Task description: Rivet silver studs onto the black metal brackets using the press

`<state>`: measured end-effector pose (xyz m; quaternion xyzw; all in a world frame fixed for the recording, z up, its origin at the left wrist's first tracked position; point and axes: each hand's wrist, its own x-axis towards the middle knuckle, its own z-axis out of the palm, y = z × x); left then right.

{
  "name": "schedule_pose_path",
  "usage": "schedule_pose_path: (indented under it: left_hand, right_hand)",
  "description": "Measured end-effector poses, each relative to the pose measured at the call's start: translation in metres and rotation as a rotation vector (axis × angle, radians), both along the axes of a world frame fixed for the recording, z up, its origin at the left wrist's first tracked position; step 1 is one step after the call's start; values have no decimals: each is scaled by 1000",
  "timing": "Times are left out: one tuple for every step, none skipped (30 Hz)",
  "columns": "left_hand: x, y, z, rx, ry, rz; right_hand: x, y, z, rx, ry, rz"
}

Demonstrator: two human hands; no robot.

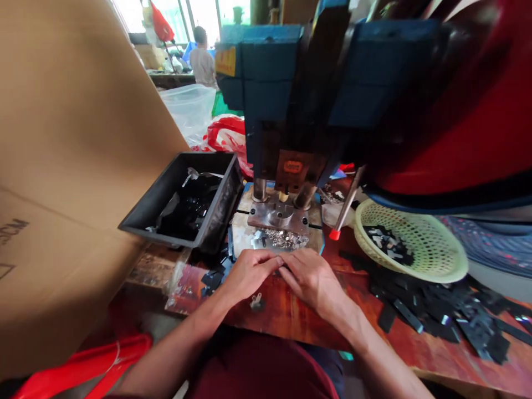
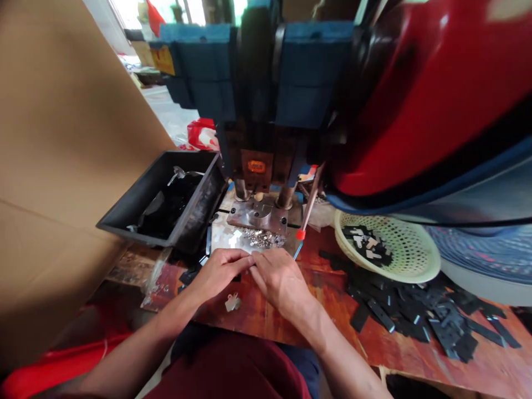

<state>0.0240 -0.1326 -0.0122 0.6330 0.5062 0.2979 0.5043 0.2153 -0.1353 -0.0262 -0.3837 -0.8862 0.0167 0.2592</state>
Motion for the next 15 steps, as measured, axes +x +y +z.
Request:
schedule_pose_path:
  left_hand:
    - [0,-3,0,18,-5,-34]
    - [-2,-7,0,40,-14,-52]
    - [-4,-10,0,61,-19,-47]
    - [-8,-13,0,77,-19,-21]
    - [-13,-16,1,87,-13,20]
    - [-19,-18,1,94,-4,64]
    - [-26,-19,1,99,8,100]
    - [-34,-20,0,104,20,127]
    - [-42,-20,-1,113,36,150]
    - [-50,-20,-2,125,58,173]
    - [-56,-19,-4,141,85,195]
    - [-61,-18,-6,163,110,215]
    - [-64,-17,-8,189,134,232]
    - [-66,-15,-10,220,157,244]
    - [-65,-13,-12,255,181,253]
  right_hand:
    - [5,-2,-1,1,-6,5]
    - [12,-3,0,3,-5,-2]
    - [23,-4,2,13,1,-22]
    - [36,-3,6,25,9,-65]
    - [53,-1,10,59,23,-146]
    - [71,2,16,117,49,-264]
    - [90,6,22,168,73,-431]
    - [108,9,28,181,52,-581]
    - [124,13,34,151,33,-706]
    - [135,16,38,111,2,-761]
    - [142,18,41,98,-10,-794]
    - [143,19,41,90,-2,-786]
    - [138,19,39,90,26,-741]
    - [129,19,35,83,71,-670]
    - [115,19,30,60,123,-573]
